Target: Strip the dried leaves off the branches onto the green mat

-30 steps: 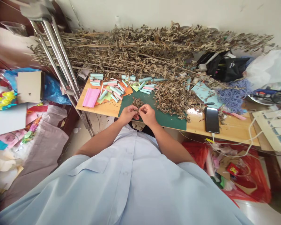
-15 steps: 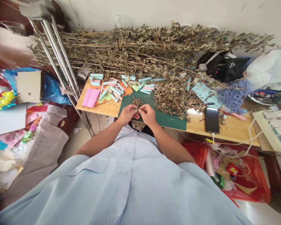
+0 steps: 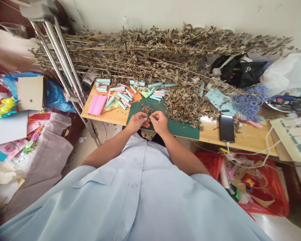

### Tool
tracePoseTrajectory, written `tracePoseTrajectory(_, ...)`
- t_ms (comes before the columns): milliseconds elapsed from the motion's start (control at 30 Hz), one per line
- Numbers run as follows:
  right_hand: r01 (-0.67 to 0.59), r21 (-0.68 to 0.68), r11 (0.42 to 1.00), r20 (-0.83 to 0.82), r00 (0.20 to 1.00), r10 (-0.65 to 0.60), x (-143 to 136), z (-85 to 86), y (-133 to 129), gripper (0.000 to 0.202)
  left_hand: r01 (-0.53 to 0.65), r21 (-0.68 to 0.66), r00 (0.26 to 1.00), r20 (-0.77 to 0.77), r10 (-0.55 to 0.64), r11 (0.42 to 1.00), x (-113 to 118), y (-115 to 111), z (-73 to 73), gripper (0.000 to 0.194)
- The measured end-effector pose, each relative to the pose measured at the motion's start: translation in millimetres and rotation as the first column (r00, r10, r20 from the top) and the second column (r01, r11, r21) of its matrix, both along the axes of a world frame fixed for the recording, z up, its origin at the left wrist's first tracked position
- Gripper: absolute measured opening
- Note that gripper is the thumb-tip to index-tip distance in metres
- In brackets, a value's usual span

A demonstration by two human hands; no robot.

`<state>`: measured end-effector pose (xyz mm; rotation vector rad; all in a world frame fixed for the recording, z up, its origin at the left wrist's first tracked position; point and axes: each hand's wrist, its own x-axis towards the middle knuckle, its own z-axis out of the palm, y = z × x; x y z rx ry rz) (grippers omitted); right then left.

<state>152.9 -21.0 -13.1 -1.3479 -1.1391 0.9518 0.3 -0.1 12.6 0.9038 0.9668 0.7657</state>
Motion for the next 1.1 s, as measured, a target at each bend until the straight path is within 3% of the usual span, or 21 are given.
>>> tracePoseTrajectory(233,-0.053,-0.016,0.998,0.033,0.998,0.053,-1.6,1.9,0.0,0.015,0.02,0.017,1.0,-0.019,-0.019,1.0,0.2,-1.1,4.6,0.018)
tracePoseTrajectory(633,0.021,0.014,1.0,0.023,1.0,-0.021,-1.1,-3.9,2.0,0.017,0.073,0.039,0.997,0.016,-0.073,0.997,-3.5,-0.9,5.2,0.018)
tracePoseTrajectory(833,-0.102,0.0,0.995,0.015,0.995,0.102,0.4,1.2,-1.1,0.014,0.087,0.035,0.996,0.003,-0.087,0.996,-3.6,-1.2,7.2,0.019)
tracePoseTrajectory(1100,-0.114,0.009,0.993,-0.014,0.993,0.114,-0.5,3.8,-2.2,0.018,0.087,0.021,0.996,0.003,-0.087,0.996,-3.1,1.0,2.7,0.021)
